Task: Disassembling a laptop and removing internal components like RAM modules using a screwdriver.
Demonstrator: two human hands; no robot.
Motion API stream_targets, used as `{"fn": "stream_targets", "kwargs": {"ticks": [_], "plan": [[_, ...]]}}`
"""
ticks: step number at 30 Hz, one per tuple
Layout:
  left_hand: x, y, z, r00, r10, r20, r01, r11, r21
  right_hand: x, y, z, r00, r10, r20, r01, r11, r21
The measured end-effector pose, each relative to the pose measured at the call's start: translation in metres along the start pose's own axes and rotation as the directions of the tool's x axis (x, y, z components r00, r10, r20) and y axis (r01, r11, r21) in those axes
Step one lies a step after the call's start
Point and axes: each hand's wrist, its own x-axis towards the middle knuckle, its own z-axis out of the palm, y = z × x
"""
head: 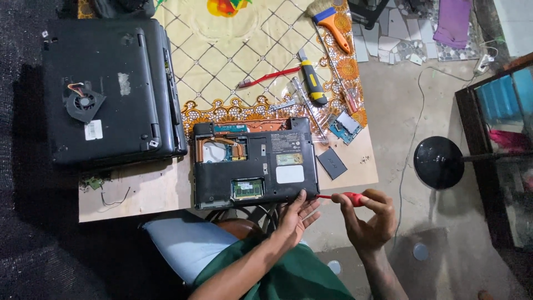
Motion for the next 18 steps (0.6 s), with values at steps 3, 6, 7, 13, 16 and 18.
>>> {"fn": "stream_targets", "kwargs": {"ticks": [3,6,7,13,16,18], "plan": [[0.001,-0.002,-0.007,0.998,-0.033,0.050,0.031,0.999,0.034,-0.003,-0.003,-0.008,0.999,0.021,0.046,-0.025,0.996,0.086],[0.001,-0.003,-0.014,0.998,-0.045,0.034,0.044,0.998,0.037,0.004,-0.015,-0.014,0.998,0.043,-0.050,-0.036,0.990,0.135],[0.002,-0.002,-0.018,0.999,-0.043,0.032,0.041,0.998,0.037,0.003,-0.015,-0.017,0.998,0.044,-0.051,-0.036,0.990,0.139],[-0.021,0.023,-0.037,0.995,-0.069,0.072,0.042,0.945,0.325,0.001,-0.005,-0.026,0.949,0.195,-0.248,-0.174,0.979,0.107],[-0.028,0.043,-0.042,0.887,0.346,0.306,-0.461,0.711,0.531,0.006,-0.002,-0.024,0.829,0.448,-0.335,-0.379,0.890,0.252],[-0.046,0.074,-0.027,0.690,0.606,0.396,-0.659,0.299,0.690,0.021,-0.008,-0.018,0.669,0.670,-0.322,-0.467,0.716,0.518]]}}
